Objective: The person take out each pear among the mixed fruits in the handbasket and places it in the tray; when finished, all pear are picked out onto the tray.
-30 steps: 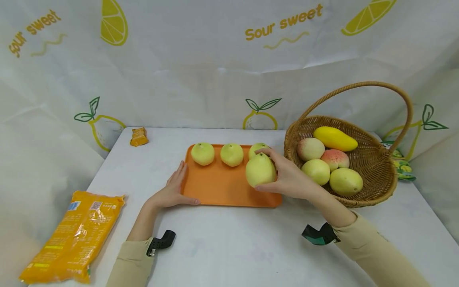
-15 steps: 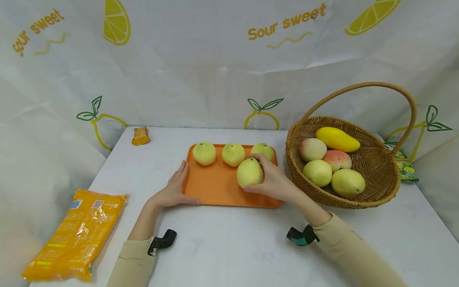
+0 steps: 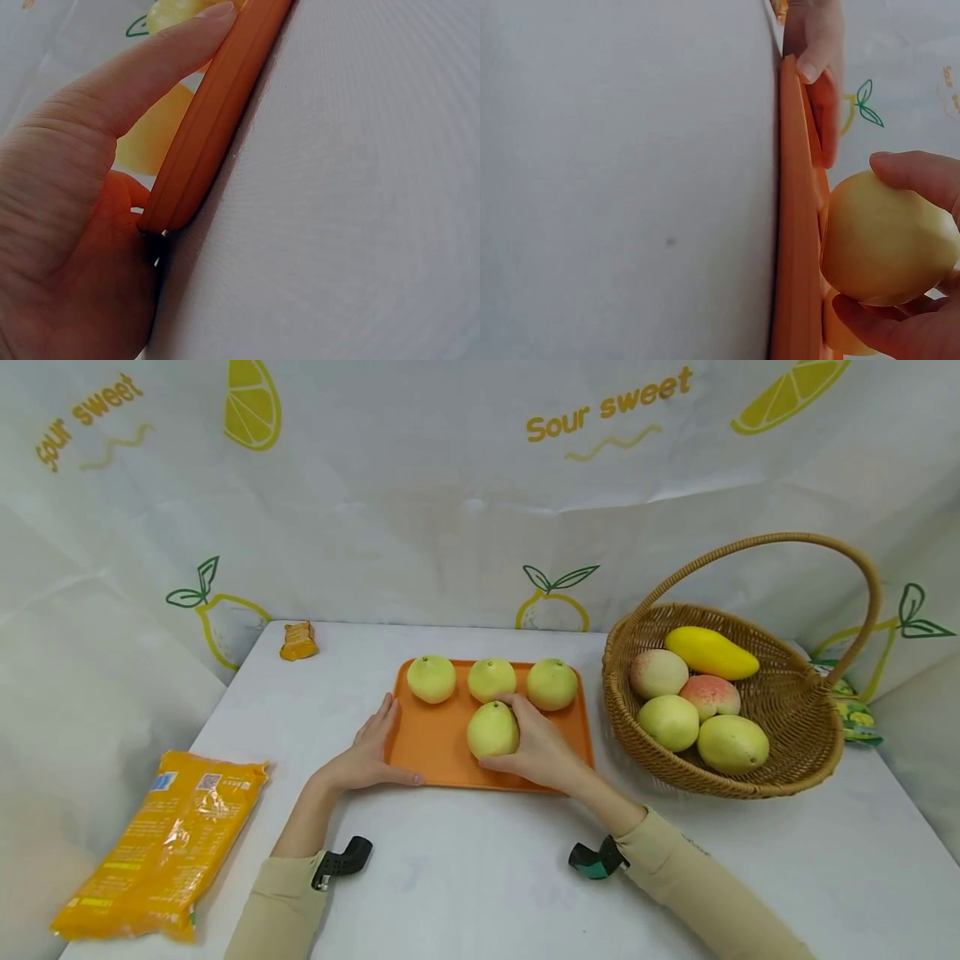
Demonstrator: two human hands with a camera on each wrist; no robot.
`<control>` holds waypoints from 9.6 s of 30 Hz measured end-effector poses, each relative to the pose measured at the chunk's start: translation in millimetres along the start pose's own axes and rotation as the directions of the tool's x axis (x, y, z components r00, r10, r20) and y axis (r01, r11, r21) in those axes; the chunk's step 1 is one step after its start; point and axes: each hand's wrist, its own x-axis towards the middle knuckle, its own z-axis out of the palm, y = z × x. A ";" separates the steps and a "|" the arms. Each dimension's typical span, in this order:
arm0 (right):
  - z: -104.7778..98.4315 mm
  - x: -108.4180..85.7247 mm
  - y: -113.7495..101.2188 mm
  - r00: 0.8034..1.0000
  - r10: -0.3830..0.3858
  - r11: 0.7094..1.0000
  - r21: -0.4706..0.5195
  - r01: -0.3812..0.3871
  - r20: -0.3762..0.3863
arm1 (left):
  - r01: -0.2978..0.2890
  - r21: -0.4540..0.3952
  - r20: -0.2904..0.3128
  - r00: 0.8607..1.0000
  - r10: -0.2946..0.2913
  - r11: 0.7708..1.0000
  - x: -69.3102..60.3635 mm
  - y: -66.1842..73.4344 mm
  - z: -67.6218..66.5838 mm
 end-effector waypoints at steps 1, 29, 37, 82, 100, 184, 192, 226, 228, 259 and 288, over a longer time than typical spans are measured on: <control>2.4 0.6 -0.6 1.000 -0.005 1.000 0.006 0.005 0.005 | 0.000 0.002 0.000 1.000 0.000 1.000 0.1 -0.2 0.0; 47.8 19.8 -20.2 0.992 -0.113 0.993 0.051 0.110 0.056 | 0.004 -0.003 -0.001 1.000 -0.004 1.000 -0.8 1.7 -0.2; 56.0 25.8 -28.2 0.990 -0.121 0.991 0.062 0.117 0.071 | -0.005 0.002 0.006 1.000 0.005 1.000 -0.2 2.7 -0.2; 66.2 38.9 -28.4 0.974 -0.099 0.989 0.130 0.073 0.204 | -0.044 -0.017 0.021 0.999 0.044 0.999 -0.6 -1.0 -0.4; 62.7 41.0 -28.5 0.974 -0.102 0.986 0.150 0.072 0.204 | -0.035 -0.005 0.025 0.999 0.035 0.999 -0.8 -0.4 -0.9; -221.0 -20.5 35.8 0.818 0.154 0.872 -0.466 0.152 0.555 | -0.073 0.096 -0.037 0.996 0.077 0.993 -11.6 -7.7 4.6; -208.5 -13.0 45.4 0.760 0.167 0.840 -0.494 0.224 0.629 | -0.064 0.085 -0.025 0.998 0.066 0.994 -11.3 -5.9 3.5; -215.8 -13.8 35.9 0.793 0.135 0.873 -0.450 0.189 0.594 | -0.062 0.093 -0.029 0.997 0.065 0.994 -12.9 -4.8 4.7; -220.0 -16.1 34.9 0.814 0.115 0.890 -0.423 0.170 0.569 | -0.065 0.095 -0.031 0.997 0.068 0.993 -12.7 -5.3 4.4; -199.1 -60.0 -1.8 0.929 0.297 0.861 0.359 -0.360 0.219 | -0.071 0.098 -0.043 0.996 0.076 0.993 -14.0 -7.1 4.6; -110.6 -39.2 -24.8 0.890 0.262 0.752 0.500 -0.430 0.372 | -0.068 0.099 -0.035 0.997 0.072 0.993 -12.1 -8.2 6.0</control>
